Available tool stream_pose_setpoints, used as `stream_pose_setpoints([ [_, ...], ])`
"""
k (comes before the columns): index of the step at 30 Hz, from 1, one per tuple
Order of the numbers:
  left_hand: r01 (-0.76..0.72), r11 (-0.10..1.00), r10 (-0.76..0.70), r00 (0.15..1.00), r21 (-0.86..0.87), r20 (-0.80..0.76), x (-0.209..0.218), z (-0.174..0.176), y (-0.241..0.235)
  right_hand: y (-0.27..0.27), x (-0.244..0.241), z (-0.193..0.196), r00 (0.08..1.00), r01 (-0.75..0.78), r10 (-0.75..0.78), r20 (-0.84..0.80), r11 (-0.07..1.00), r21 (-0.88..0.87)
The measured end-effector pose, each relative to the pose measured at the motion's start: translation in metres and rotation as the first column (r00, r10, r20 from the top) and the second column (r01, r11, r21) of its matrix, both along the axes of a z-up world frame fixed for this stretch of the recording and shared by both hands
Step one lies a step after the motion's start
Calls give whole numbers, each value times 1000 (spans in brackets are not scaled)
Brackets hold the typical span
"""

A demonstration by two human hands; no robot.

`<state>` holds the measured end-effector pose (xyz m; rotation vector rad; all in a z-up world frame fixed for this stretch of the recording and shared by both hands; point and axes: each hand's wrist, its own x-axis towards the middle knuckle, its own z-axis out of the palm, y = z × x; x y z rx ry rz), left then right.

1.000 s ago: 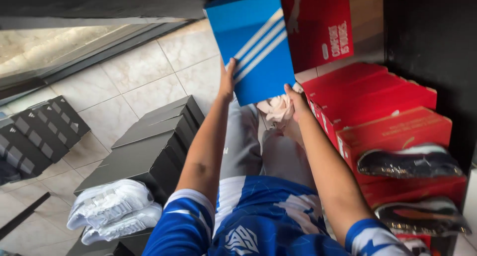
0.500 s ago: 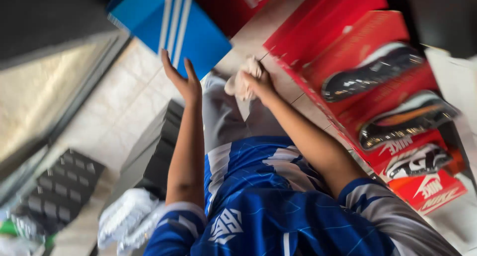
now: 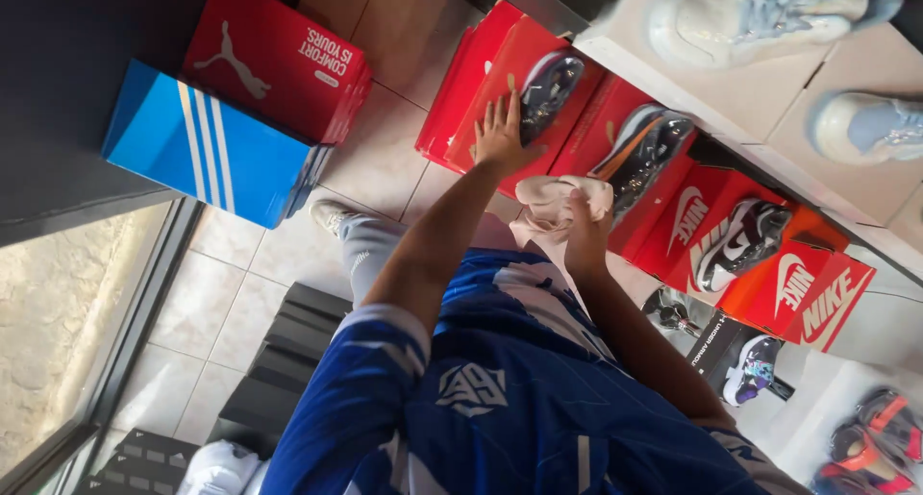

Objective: Clean shoe boxes and shoes with a cloth

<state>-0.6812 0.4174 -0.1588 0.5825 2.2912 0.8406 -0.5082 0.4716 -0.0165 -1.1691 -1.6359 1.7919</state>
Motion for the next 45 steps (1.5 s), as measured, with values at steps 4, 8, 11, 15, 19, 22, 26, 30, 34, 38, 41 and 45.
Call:
stream_pose_setpoints([
  [4, -47, 992, 39, 997, -121, -72, -5, -29, 6, 16, 5, -10, 992, 123, -121, 21, 977, -175],
  [8, -245, 968, 236, 962, 59, 136, 8, -4, -52, 30, -8, 4, 995, -45, 26, -92, 977, -207],
  [11, -490, 860, 408, 827, 141, 386, 31, 52, -109, 2, -27, 19, 803, -418, 530, -273, 827, 377],
  [15, -681, 611, 516, 729, 404, 450, 84, 111, -176, -51, -72, 58, 218, -349, 948, -233, 299, 888],
  [19, -744, 420, 645, 647, 519, 406, 119, 193, -231, -89, -110, 114, -101, -202, 989, -105, 83, 976],
  [22, -778, 276, 697, 567, 565, 439, 167, 232, -250, -110, -141, 120, -66, -314, 977, -201, 171, 934],
  [26, -765, 48, 788, 424, 642, 446, 221, 246, -278, -206, -53, 140, -158, -324, 954, -256, 195, 926],
  [30, -711, -54, 864, 318, 701, 389, 295, 268, -315, -254, 20, 163, -568, -205, 809, -154, 43, 978],
  [34, -602, -137, 936, 181, 787, 301, 384, 298, -339, -309, 11, 168, -640, -72, 746, -182, 178, 981],
  [38, -479, -284, 943, 20, 831, 334, 432, 329, -331, -337, 86, 246, -532, -362, 760, -373, 194, 912],
  [41, -548, -329, 943, -140, 769, 303, 448, 263, -360, -327, 143, 236, -673, -408, 680, -290, -15, 913],
  [45, -344, -204, 976, -1, 917, 217, 470, 358, -366, -322, 143, 251, -650, -568, 639, -411, -50, 821],
])
